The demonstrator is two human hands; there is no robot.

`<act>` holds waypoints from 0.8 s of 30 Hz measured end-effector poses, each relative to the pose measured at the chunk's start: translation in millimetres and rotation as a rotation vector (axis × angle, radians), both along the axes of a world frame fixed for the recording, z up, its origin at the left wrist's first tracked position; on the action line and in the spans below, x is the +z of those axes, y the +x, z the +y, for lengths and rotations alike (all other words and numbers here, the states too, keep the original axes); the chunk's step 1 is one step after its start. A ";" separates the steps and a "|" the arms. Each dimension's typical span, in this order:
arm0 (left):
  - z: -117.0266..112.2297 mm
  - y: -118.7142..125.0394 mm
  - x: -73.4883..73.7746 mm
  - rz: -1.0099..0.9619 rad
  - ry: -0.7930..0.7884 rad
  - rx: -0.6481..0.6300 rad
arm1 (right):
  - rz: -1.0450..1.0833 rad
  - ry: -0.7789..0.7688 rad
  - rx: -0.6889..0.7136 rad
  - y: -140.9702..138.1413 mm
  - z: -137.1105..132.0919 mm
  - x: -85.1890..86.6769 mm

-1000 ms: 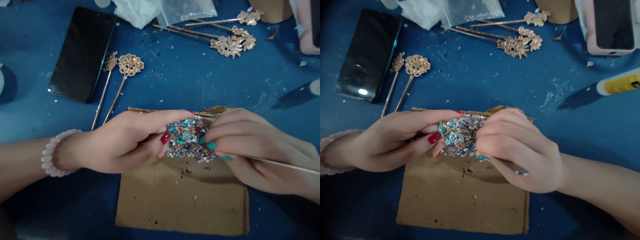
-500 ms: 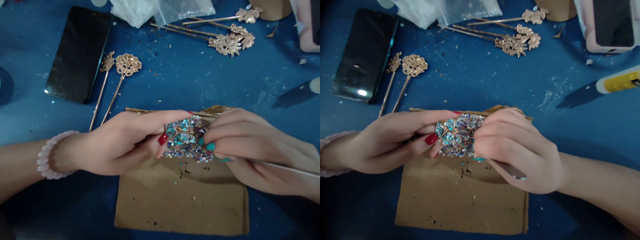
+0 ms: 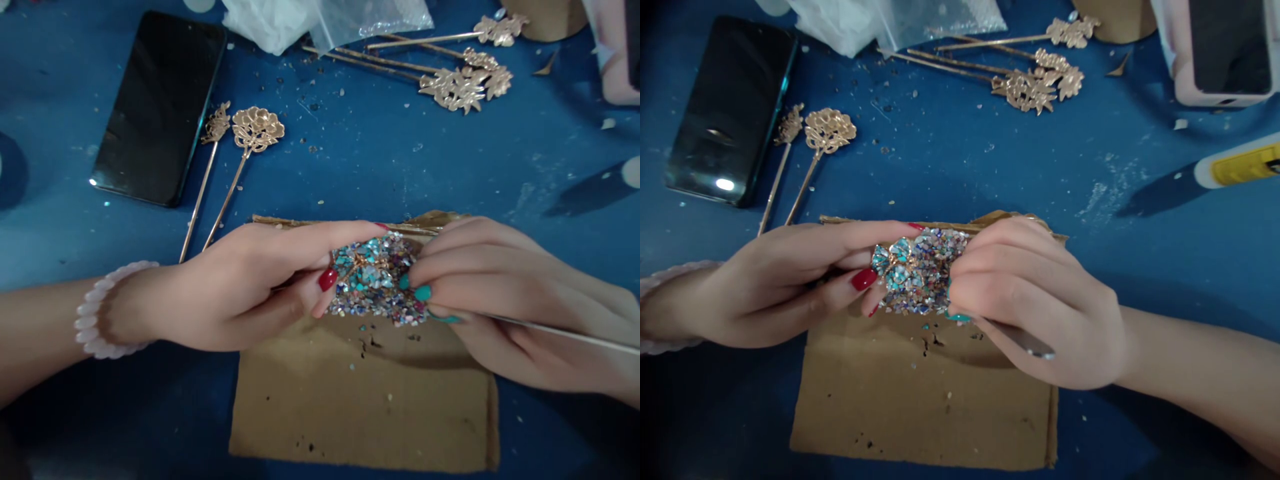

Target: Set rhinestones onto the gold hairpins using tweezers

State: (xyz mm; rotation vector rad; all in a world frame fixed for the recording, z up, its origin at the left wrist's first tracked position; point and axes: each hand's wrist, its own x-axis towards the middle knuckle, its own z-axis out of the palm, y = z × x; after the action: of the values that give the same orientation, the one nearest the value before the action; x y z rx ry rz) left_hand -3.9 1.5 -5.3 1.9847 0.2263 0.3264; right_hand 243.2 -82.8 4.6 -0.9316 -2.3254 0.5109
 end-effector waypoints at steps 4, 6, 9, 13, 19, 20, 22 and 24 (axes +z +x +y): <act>0.4 -0.1 -0.5 -0.002 -0.001 -0.006 | -0.005 0.011 -0.013 -0.6 1.3 0.3; 0.5 -0.3 -0.2 0.003 0.002 -0.005 | -0.016 0.013 -0.006 0.6 1.9 0.1; 0.4 -1.1 0.1 0.017 0.002 -0.005 | -0.021 0.021 0.004 2.7 2.0 0.2; 0.0 -2.2 0.0 0.016 -0.006 -0.010 | -0.025 0.008 0.021 3.2 1.3 0.2; -0.3 -1.5 0.4 0.031 -0.001 -0.001 | -0.038 0.010 -0.001 1.8 1.7 -0.7; -0.3 -1.0 0.3 0.032 -0.006 -0.003 | -0.047 0.011 0.001 2.0 2.0 -1.0; -0.2 -0.1 0.3 0.030 -0.013 -0.007 | -0.048 0.016 0.019 2.5 2.6 -1.7; -0.2 0.5 0.5 0.021 -0.010 -0.007 | -0.034 0.018 0.029 2.7 3.0 -2.2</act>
State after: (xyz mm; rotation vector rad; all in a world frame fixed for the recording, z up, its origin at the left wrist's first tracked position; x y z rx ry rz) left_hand -3.4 1.3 -4.8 1.9791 0.2341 0.2996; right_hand 245.9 -79.8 2.4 -0.9052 -2.3733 0.4886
